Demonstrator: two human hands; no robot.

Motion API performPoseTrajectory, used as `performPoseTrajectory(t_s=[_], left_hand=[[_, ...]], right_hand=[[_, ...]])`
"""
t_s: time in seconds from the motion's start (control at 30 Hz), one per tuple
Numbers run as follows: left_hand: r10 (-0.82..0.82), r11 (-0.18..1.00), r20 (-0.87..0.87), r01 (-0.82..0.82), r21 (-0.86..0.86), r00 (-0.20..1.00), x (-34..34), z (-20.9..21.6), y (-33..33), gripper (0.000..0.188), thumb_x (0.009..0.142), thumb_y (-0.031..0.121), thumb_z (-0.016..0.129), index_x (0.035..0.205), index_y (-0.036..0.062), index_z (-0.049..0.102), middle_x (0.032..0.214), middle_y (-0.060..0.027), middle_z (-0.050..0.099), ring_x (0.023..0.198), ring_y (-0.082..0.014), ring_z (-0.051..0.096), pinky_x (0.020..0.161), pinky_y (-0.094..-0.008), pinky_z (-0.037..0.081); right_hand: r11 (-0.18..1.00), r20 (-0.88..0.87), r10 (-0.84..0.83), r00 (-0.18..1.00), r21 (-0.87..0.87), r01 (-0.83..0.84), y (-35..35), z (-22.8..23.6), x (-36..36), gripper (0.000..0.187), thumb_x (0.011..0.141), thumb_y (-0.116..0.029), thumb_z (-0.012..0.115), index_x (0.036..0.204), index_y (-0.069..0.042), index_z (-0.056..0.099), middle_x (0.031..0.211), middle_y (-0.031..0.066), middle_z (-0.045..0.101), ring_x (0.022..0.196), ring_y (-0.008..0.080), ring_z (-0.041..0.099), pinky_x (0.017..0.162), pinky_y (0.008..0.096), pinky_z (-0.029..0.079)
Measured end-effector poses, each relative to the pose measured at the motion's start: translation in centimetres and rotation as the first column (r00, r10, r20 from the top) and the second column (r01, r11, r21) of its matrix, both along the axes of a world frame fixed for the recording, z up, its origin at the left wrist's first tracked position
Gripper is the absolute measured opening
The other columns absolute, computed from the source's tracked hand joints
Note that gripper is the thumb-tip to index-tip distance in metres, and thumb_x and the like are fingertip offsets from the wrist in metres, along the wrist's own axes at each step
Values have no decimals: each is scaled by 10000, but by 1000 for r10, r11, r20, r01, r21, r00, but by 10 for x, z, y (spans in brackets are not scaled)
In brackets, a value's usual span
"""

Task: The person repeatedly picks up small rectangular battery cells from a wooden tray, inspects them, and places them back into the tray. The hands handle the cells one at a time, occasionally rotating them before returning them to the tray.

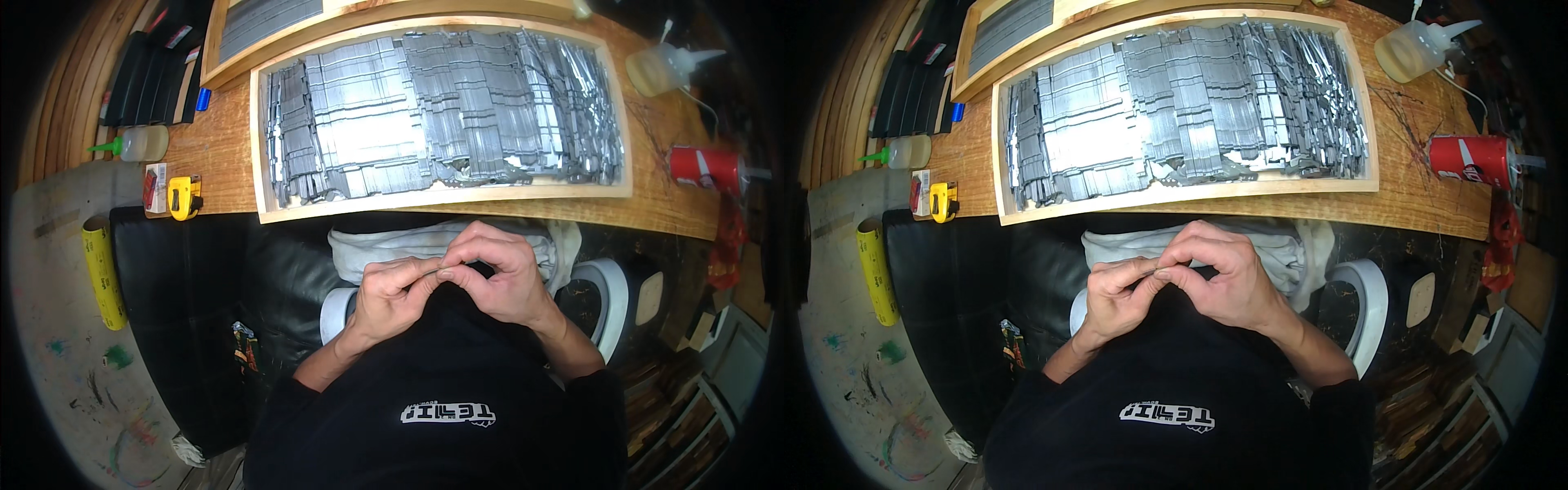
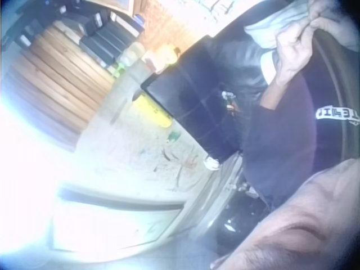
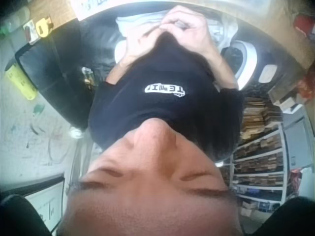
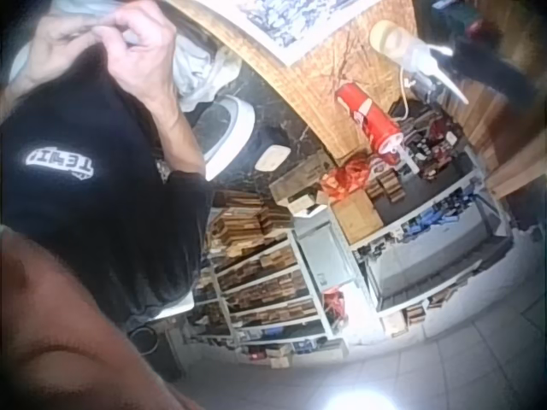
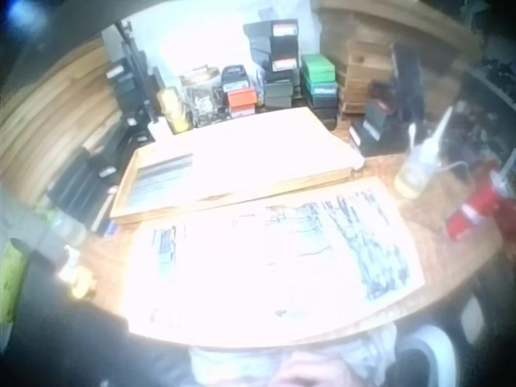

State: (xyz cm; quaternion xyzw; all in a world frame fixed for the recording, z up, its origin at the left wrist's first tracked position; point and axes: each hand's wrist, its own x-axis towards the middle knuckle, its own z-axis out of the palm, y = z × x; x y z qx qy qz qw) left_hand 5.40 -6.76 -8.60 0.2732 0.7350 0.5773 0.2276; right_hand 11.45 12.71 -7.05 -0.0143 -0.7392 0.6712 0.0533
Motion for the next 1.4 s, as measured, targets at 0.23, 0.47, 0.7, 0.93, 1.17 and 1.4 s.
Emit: performPoseTrajectory(t_s=[0.23,0.47,0.7,0.93,1.17,1.4], left_hand=[[6,1000,14,-6,5,1000,1,1,0,213,914,21,792,1124,-8,777,860,-156,781,720,-208,760,650,-278,560],[28,999,15,-28,25,1000,2,3,4,205,910,25,797,1112,-9,778,889,-167,788,729,-202,765,652,-270,561],[22,1000,-20,-22,4,1000,2,2,4,197,905,13,796,1099,-13,778,848,-157,779,686,-189,744,622,-275,548],[16,1000,-21,-16,-4,1000,3,1,4,202,907,20,798,1105,-11,776,829,-155,772,667,-190,737,609,-279,542],[-2,1000,25,2,-10,1000,2,6,10,193,906,-5,781,1099,-11,780,907,-161,794,764,-202,777,678,-278,578],[64,992,22,-66,103,998,1,10,15,159,893,-96,747,1045,-58,774,979,-167,805,887,-217,791,797,-280,617]], right_hand=[[1000,-15,-1,1000,7,1,0,1,1,107,848,7,804,932,5,737,889,88,722,803,208,712,702,299,559],[1000,-28,-28,999,9,28,1,1,2,132,845,42,782,959,19,721,914,111,717,814,218,709,717,303,562],[1000,-19,-22,1000,14,23,0,-2,6,144,847,51,775,975,16,719,921,109,710,829,224,703,736,311,559],[999,-21,-24,999,34,24,-1,-1,6,135,854,44,772,971,8,714,903,106,698,825,235,687,731,324,547],[995,-46,-85,995,50,87,-2,2,10,115,861,53,755,953,10,700,904,109,682,802,230,664,724,320,532],[889,-122,-334,934,287,356,78,85,27,54,873,39,716,870,-15,720,805,54,669,726,138,642,692,263,519]])
